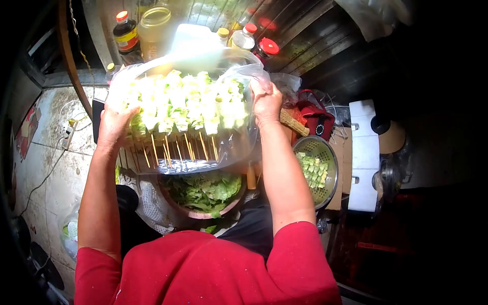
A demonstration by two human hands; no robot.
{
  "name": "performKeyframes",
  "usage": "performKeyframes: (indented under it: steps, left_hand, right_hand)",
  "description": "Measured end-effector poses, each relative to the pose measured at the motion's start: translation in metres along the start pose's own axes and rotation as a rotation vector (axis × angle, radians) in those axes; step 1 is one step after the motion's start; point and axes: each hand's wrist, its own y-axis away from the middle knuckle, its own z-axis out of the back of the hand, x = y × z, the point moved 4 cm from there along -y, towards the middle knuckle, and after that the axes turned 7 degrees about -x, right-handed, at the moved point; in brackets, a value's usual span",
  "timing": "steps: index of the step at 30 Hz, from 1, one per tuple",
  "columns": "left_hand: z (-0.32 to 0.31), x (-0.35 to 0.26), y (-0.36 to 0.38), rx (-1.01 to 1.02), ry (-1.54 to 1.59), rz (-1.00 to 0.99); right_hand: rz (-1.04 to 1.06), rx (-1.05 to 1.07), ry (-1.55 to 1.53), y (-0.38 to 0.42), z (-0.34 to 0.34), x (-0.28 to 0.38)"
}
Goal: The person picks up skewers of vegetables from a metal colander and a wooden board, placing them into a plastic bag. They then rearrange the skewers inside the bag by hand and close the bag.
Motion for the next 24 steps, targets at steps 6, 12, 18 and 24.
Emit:
performKeyframes:
  steps: [6, 12, 18, 24]
  left_hand:
    - [0.001, 0.0, 0.0, -0.012, -0.063, -0.016]
    - [0.002, 0.001, 0.0, -0.04, -0.063, -0.009]
    - [0.001, -0.003, 0.003, -0.042, -0.044, -0.005]
    - [-0.002, -0.016, 0.01, 0.012, -0.089, -0.367]
  right_hand:
    - [-0.249, 0.162, -0.042, -0.004, 0.01, -0.043]
    - [-0.487, 0.3, -0.195, 0.017, -0.001, -0.081]
    - [-0.418, 0.143, -0.153, 0.027, -0.006, -0.075]
    - [-0.343, 0.097, 0.081, 0.043, -0.016, -0.06]
